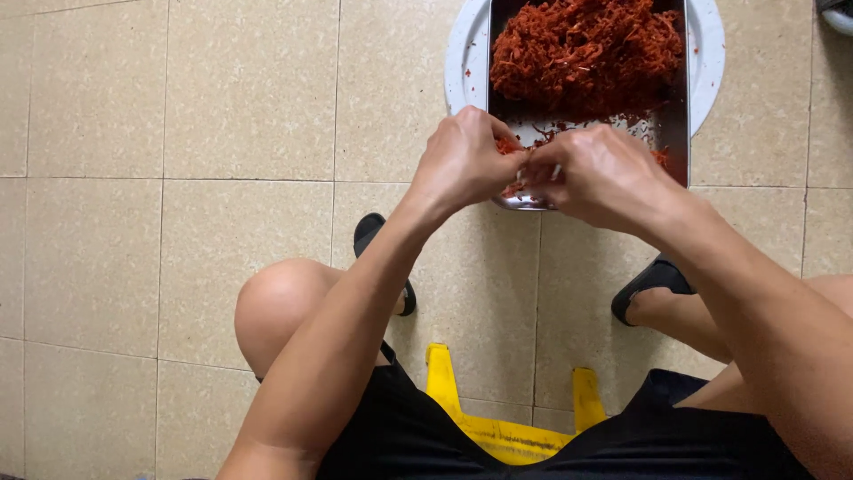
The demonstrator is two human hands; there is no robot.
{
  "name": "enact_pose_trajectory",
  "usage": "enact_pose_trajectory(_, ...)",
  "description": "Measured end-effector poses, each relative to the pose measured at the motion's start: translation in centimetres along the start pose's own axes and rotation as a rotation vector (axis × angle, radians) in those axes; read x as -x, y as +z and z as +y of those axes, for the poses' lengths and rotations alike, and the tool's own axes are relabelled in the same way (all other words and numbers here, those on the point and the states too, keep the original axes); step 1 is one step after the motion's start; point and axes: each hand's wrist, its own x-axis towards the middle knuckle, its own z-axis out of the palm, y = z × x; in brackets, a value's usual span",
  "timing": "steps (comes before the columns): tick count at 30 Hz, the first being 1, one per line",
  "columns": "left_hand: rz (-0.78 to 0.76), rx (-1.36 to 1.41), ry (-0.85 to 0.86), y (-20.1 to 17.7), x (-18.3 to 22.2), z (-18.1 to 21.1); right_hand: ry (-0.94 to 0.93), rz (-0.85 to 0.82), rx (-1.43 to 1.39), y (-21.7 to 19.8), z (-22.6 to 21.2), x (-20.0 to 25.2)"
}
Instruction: Manually fluffing and sorting shredded red food ingredients in a metal tray.
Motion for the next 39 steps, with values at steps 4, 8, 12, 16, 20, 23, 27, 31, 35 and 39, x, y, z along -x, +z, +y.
enact_pose_trajectory(4,0.132,-0.037,0.061,-0.6,0.2,-0.2,-0.137,0.066,-0.029,0.2,-0.6,-0.6)
enact_pose_trajectory(8,0.081,0.082,0.013,-1.4,0.4,0.1,-0.172,0.05,-0.019,0.2,-0.5,-0.9)
enact_pose_trajectory(12,0.048,0.148,0.023,-1.2,-0.1,-0.6,-0.057,-0.012,-0.137,-1.9,0.3,-0.3)
enact_pose_trajectory(16,0.033,0.178,0.094,-1.6,0.5,0.3,0.035,0.053,-0.349,-4.2,1.1,1.4)
enact_pose_trajectory(20,-0.062,0.37,0.223,-2.0,1.3,1.3,-0.021,0.225,-0.501,-4.6,1.4,2.3)
enact_pose_trajectory(23,-0.049,0.379,0.252,-1.6,1.2,1.0,-0.053,0.28,-0.585,-4.9,1.5,2.8)
enact_pose_trajectory(27,-0.07,0.303,0.263,-2.2,2.0,1.9,-0.085,0.317,-0.704,-5.3,1.7,3.3)
enact_pose_trajectory(31,-0.038,0.23,0.221,-2.3,1.9,2.4,-0.076,0.332,-0.702,-5.6,1.6,3.7)
enact_pose_trajectory(35,-0.019,0.402,0.261,-1.7,1.3,1.6,-0.096,0.345,-0.644,-5.9,1.1,4.2)
enact_pose_trajectory(39,0.054,0.406,0.404,-1.0,0.8,1.0,-0.132,0.363,-0.578,-5.9,0.8,4.3)
